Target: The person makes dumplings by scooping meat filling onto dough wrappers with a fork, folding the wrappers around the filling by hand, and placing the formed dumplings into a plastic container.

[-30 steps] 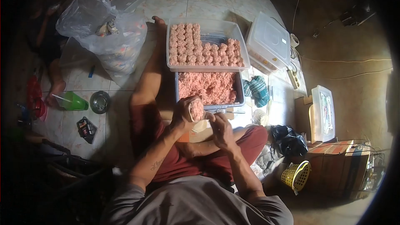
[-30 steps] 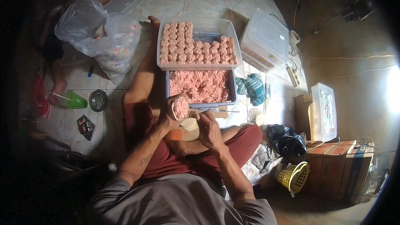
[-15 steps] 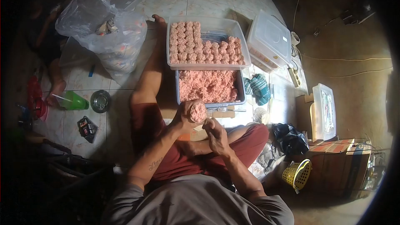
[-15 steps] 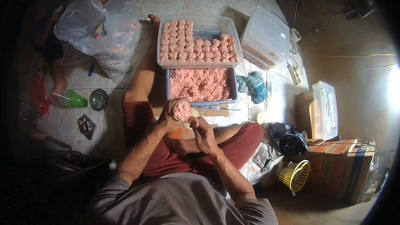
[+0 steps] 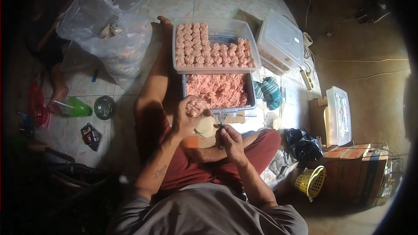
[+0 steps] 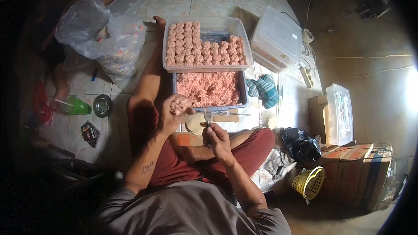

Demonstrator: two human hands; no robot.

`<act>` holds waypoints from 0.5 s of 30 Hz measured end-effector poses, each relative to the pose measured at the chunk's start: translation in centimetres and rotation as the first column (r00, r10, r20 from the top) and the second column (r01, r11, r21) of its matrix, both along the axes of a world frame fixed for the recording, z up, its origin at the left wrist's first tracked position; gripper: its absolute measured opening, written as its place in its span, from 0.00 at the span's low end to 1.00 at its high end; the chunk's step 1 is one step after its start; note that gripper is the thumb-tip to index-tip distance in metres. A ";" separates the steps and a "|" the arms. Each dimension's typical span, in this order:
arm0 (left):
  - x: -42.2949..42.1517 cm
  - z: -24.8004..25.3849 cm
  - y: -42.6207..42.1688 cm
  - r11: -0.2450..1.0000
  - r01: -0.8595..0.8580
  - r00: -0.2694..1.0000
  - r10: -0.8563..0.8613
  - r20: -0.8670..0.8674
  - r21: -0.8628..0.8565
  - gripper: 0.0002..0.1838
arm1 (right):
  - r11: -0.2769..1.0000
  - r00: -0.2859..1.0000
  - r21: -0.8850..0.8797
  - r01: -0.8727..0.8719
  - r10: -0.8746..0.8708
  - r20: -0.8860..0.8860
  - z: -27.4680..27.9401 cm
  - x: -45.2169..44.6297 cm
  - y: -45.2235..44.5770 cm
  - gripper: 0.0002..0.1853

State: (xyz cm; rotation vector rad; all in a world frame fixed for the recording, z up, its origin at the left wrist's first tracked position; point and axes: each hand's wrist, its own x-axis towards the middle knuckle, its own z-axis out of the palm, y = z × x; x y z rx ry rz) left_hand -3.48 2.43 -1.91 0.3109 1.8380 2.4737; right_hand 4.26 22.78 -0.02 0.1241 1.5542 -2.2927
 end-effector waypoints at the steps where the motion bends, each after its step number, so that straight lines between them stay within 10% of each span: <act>1: 0.0 0.3 -0.2 0.999 -0.018 0.999 0.016 0.043 0.041 0.23 | 0.967 0.998 0.250 0.055 -0.042 -0.056 0.3 -0.6 0.2 0.14; 4: 0.5 1.7 -0.1 0.994 -0.025 0.993 0.013 0.114 0.103 0.21 | 0.536 0.870 0.760 0.369 0.087 -0.485 -1.0 -2.6 1.6 0.12; 7: 0.6 2.5 0.0 0.965 -0.095 0.994 0.105 0.029 -0.246 0.26 | 0.369 0.832 0.806 0.462 0.135 -0.538 -2.3 -4.7 2.8 0.10; 15: 0.7 2.1 -0.9 0.940 -0.101 0.995 0.096 -0.030 -0.327 0.30 | 0.040 0.890 0.916 0.399 0.226 -0.397 -1.9 1.4 6.8 0.21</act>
